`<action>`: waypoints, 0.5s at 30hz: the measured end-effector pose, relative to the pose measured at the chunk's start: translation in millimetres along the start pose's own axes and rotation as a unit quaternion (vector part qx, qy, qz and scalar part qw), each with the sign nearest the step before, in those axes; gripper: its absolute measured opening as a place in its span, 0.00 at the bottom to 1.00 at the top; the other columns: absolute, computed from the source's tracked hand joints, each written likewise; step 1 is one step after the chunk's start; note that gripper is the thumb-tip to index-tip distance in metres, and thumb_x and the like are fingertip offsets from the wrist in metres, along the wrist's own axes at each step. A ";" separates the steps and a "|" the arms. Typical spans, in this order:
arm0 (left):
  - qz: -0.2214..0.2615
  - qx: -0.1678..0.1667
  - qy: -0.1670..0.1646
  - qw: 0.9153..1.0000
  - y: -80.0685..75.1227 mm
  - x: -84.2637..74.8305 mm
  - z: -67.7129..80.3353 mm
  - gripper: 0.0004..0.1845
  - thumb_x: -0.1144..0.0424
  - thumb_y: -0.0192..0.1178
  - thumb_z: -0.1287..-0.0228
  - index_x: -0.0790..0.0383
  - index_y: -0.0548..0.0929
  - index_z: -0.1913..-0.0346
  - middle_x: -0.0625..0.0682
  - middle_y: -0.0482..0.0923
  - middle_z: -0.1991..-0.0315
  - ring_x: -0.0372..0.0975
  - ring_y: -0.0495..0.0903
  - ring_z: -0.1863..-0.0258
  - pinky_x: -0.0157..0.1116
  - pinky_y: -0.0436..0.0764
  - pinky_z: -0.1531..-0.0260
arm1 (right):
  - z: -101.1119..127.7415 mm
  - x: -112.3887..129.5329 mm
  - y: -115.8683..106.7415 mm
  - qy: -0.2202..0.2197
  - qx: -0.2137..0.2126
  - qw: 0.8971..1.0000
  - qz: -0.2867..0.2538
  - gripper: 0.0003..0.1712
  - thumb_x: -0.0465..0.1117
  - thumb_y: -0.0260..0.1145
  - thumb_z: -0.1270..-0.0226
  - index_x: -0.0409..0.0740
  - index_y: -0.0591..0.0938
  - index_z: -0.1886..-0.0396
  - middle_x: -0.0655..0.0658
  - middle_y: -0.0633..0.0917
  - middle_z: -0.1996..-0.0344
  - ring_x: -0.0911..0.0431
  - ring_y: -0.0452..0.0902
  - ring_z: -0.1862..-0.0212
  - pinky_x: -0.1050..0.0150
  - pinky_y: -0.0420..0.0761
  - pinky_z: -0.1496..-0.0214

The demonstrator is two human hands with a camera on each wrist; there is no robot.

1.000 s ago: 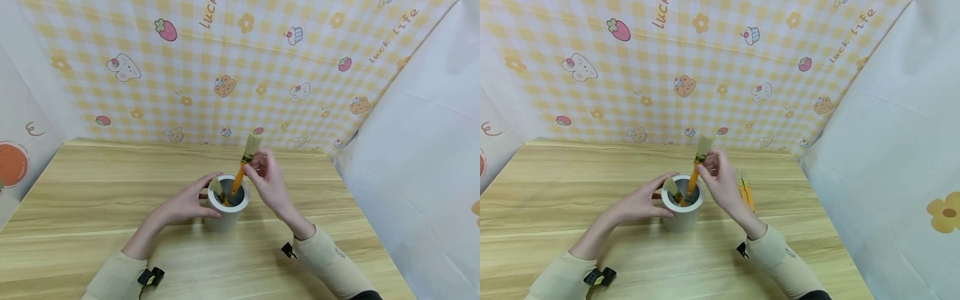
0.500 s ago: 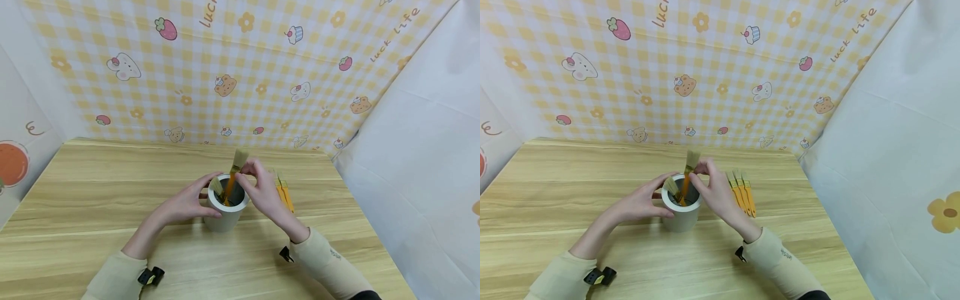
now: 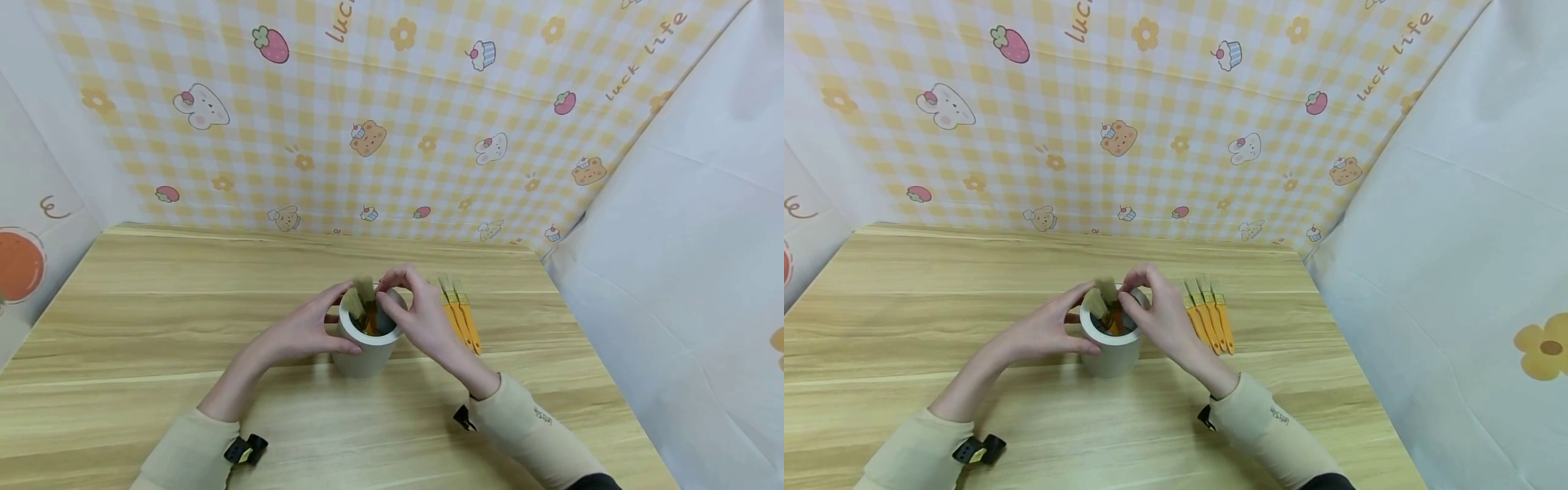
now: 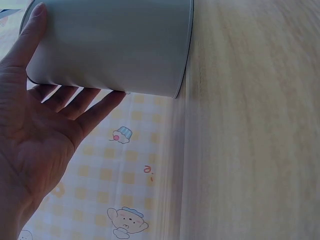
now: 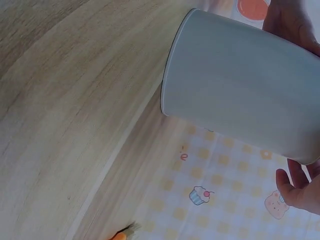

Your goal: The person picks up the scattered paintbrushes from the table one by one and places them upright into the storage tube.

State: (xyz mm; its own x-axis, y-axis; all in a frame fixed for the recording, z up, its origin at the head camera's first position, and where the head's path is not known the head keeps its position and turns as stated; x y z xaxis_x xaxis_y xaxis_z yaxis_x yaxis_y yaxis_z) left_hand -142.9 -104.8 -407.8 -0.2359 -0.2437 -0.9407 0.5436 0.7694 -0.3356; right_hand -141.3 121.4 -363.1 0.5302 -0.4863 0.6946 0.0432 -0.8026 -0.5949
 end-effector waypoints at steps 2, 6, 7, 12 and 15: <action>0.001 0.000 0.005 1.000 -0.2 0.2 0.0 0.57 0.51 0.81 0.48 0.45 0.55 0.19 0.52 0.63 0.23 0.56 0.71 0.28 0.54 0.80 0.32 | -0.2 -0.9 -0.1 -0.001 -0.003 1.000 -0.004 0.11 0.36 0.68 0.28 0.46 0.77 0.50 0.48 0.88 0.58 0.53 0.85 0.46 0.44 0.84 0.38; 0.003 0.000 0.012 1.000 0.0 0.8 -0.1 0.57 0.52 0.81 0.48 0.46 0.55 0.19 0.52 0.63 0.23 0.55 0.71 0.28 0.54 0.80 0.32 | -2.0 -1.7 -5.5 -0.005 -0.024 1.000 -0.012 0.10 0.35 0.67 0.27 0.43 0.78 0.50 0.46 0.88 0.57 0.53 0.85 0.49 0.48 0.84 0.36; 0.002 -0.001 0.012 1.000 0.0 0.8 -0.1 0.58 0.52 0.81 0.48 0.46 0.55 0.18 0.52 0.63 0.23 0.55 0.71 0.27 0.53 0.80 0.32 | -2.4 -2.1 -8.1 -0.004 -0.032 0.999 -0.012 0.11 0.35 0.67 0.27 0.42 0.78 0.50 0.45 0.88 0.57 0.53 0.86 0.49 0.50 0.85 0.36; 0.001 -0.005 0.010 1.000 0.2 0.2 -0.7 0.59 0.53 0.81 0.49 0.47 0.55 0.18 0.53 0.63 0.23 0.55 0.70 0.27 0.53 0.80 0.32 | -4.6 -8.9 -23.4 0.027 -0.052 0.998 -0.034 0.14 0.33 0.65 0.26 0.39 0.77 0.44 0.41 0.88 0.55 0.50 0.85 0.50 0.60 0.86 0.41; 0.003 -0.007 0.007 1.000 -0.2 -0.3 -1.2 0.58 0.54 0.82 0.50 0.46 0.56 0.19 0.52 0.66 0.25 0.53 0.71 0.27 0.52 0.80 0.32 | -4.2 -16.5 -31.9 0.052 -0.054 0.995 -0.060 0.16 0.31 0.64 0.26 0.38 0.76 0.41 0.38 0.87 0.54 0.48 0.85 0.51 0.68 0.85 0.45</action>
State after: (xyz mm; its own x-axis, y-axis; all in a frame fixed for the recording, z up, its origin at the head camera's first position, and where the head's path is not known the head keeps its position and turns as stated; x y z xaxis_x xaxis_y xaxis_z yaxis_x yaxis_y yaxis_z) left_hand -143.9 -104.1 -407.4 -0.2435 -0.2310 -0.9420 0.5333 0.7794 -0.3290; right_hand -155.0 153.6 -353.9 0.4366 -0.4137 0.7989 0.0058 -0.8867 -0.4623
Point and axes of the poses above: each hand's wrist, its own z-axis away from the middle knuckle, its own y-axis out of the palm, x = y × z, the point moved 1 cm from there along -z, towards the middle knuckle
